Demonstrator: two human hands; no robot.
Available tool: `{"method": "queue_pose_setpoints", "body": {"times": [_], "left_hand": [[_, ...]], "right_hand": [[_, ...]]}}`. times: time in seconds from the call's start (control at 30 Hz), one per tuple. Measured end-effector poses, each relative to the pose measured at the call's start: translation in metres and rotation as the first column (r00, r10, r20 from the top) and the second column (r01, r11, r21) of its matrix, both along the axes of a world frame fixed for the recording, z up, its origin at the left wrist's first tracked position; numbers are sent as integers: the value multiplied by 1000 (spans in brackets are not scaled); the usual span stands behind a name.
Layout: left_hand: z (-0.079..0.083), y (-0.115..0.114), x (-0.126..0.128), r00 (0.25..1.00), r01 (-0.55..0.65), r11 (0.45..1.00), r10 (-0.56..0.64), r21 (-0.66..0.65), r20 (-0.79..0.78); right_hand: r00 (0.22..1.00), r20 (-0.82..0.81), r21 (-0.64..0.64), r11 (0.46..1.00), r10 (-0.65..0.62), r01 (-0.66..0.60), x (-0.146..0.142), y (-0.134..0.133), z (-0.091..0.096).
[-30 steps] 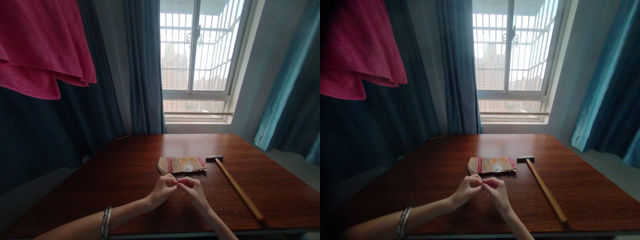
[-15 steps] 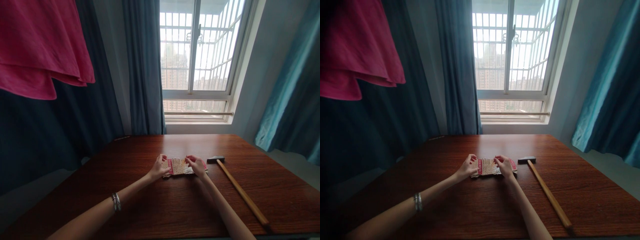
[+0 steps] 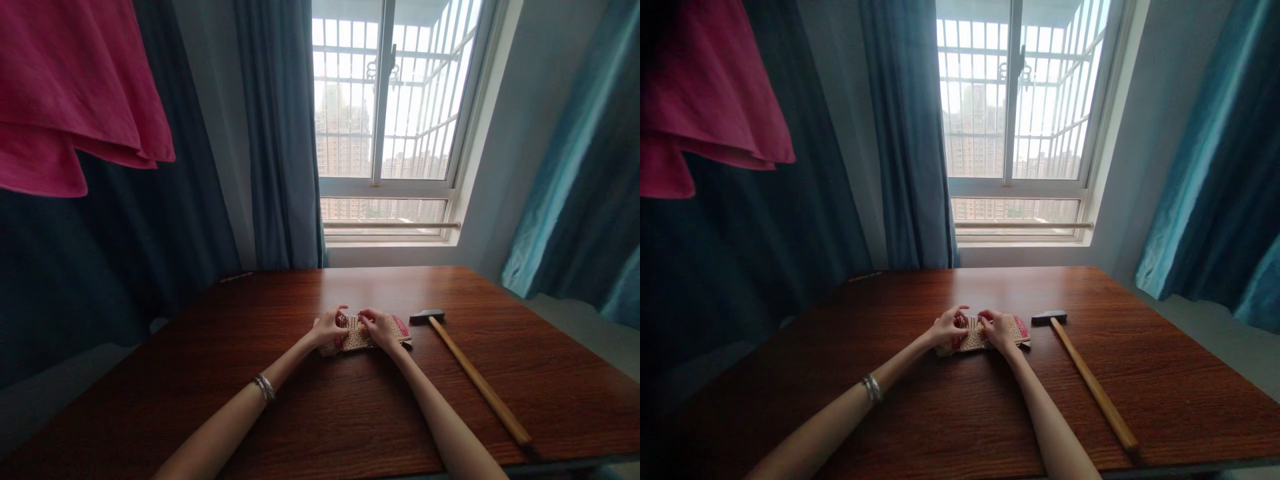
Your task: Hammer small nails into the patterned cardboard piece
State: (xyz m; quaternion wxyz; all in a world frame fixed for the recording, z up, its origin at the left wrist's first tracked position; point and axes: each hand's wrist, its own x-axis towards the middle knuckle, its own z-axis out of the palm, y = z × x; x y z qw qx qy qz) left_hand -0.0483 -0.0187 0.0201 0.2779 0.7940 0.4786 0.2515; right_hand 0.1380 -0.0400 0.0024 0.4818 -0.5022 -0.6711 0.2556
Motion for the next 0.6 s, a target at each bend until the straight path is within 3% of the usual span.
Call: {"method": "queue_pose_setpoints", "body": {"times": [0.13, 0.6], "left_hand": [[0, 4, 3, 1000, -1, 998, 1, 58, -11], [4, 4, 7, 999, 25, 999, -24, 25, -38]], "right_hand": [[1000, 26, 6, 1000, 1, -1, -2, 1, -1], [998, 33, 46, 997, 55, -56, -1, -1, -5]]}}
